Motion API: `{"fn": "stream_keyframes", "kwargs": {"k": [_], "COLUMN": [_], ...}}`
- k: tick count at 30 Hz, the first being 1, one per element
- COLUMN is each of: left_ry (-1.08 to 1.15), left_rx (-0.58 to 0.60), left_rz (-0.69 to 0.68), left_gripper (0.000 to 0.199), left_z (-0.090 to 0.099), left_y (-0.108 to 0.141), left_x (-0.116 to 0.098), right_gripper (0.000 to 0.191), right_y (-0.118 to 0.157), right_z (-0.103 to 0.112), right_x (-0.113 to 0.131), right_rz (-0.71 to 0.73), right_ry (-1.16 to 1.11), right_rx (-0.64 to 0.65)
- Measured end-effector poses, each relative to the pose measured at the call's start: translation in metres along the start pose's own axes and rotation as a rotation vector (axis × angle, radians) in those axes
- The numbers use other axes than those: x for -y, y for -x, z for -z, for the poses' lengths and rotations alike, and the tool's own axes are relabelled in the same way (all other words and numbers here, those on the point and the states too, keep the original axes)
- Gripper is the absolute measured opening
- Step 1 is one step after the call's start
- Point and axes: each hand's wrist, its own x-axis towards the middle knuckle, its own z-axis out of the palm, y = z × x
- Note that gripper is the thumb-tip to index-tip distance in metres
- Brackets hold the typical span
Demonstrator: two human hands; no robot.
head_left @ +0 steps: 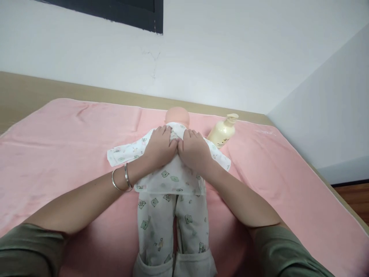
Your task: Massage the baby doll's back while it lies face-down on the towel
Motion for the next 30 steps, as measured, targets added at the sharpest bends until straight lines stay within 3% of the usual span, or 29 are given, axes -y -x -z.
{"fn": "stream_keyframes", "kwargs": {"k": [4, 11, 14, 17, 20, 25, 30], "left_ry": [0.015, -0.193, -0.122, -0.009, 0.018, -0.187, -0.205], "left_rx": [0.043, -0.102, -0.069, 0.043, 0.082, -0.065, -0.102], "left_rz": [0.073, -0.201, -0.12, 0.079, 0.164, -0.1, -0.123], "left_gripper": [0.02, 0.03, 0.022, 0.02, 0.025, 0.031, 0.027], "left_z": [0.003, 0.002, 0.004, 0.007, 0.009, 0.005, 0.003], "left_y": [-0.009, 0.017, 0.009, -0.007, -0.014, 0.009, 0.019], "left_x": [0.006, -0.013, -0.008, 0.003, 0.008, -0.008, -0.015], "right_gripper": [0.043, 0.044, 0.043, 0.036, 0.028, 0.033, 0.035], "right_y": [0.004, -0.025, -0.015, -0.002, -0.001, -0.019, -0.022], "right_z": [0.0, 0.001, 0.0, 0.001, 0.003, -0.001, -0.001], "right_x": [0.006, -0.023, -0.014, -0.003, 0.0, -0.017, -0.017], "right_rz": [0.003, -0.128, -0.075, 0.037, 0.013, -0.144, -0.175], "right_ry": [0.019, -0.16, -0.088, -0.081, -0.163, -0.245, -0.173], "right_rx": [-0.008, 0.149, 0.115, 0.019, 0.008, 0.102, 0.114]}}
